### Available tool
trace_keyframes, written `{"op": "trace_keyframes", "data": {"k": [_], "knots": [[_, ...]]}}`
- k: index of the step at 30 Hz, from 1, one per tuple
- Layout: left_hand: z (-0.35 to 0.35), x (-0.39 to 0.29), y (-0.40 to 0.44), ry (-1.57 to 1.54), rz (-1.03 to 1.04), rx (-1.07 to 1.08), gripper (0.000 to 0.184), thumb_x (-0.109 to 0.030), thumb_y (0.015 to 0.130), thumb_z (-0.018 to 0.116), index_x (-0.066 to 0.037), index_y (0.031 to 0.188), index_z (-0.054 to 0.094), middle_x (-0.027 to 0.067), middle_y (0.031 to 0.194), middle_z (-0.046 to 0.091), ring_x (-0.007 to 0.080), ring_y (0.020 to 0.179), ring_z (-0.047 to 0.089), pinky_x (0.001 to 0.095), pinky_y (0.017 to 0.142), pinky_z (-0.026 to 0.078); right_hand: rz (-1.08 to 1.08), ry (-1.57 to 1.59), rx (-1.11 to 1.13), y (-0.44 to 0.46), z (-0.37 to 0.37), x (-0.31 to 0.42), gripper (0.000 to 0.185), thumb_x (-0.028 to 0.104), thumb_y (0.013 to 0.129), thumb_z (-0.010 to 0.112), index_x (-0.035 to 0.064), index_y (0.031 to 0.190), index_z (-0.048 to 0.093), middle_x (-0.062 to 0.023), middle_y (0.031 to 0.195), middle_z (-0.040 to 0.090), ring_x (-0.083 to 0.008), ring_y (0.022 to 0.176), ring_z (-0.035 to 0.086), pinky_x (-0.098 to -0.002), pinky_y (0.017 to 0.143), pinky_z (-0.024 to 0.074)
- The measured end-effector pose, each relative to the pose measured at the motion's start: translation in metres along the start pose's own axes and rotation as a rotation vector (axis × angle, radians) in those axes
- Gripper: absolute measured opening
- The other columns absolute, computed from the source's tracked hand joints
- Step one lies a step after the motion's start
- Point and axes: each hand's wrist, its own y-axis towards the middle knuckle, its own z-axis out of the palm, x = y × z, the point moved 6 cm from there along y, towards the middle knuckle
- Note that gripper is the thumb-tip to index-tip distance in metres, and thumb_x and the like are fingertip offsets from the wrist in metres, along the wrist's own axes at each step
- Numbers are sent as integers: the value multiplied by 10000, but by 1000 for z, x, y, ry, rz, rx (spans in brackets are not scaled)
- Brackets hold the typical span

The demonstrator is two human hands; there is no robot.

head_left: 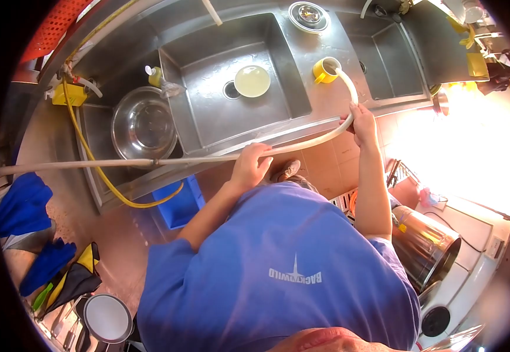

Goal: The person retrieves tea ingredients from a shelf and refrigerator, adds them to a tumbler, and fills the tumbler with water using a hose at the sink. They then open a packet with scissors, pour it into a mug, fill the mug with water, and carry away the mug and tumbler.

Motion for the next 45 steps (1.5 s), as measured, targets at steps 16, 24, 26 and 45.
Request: {"op": "trace_keyframes", "data": {"k": [16,24,26,45], "knots": [[23,2,34,129,217,92,342,-143,764,695,-48,1076,592,111,1055,625,328,970,578,417,852,458,-14,-7,-24,-12,-5,8,243,265,975,491,36,975,572,-63,710,626,-144,584,635,-246,512,529],[36,-5,43,155,238,68,358,-100,733,703,-65,1071,590,110,1028,626,324,956,584,423,819,463,-10,27,-5,-9,-13,5,250,265,974,487,30,982,572,-67,713,631,-147,592,639,-248,524,528],[41,-8,43,173,250,68,358,-95,733,701,-69,1072,590,113,1023,628,322,962,583,425,819,463,-9,15,0,-6,-16,3,256,267,974,486,27,996,572,-72,721,634,-149,593,640,-252,529,532],[73,-28,48,237,243,-36,161,-51,722,656,-69,882,652,106,717,604,327,678,580,429,612,461,-52,68,128,1,-34,-2,261,238,974,486,4,1054,570,-68,706,620,-149,587,631,-270,539,543]]}}
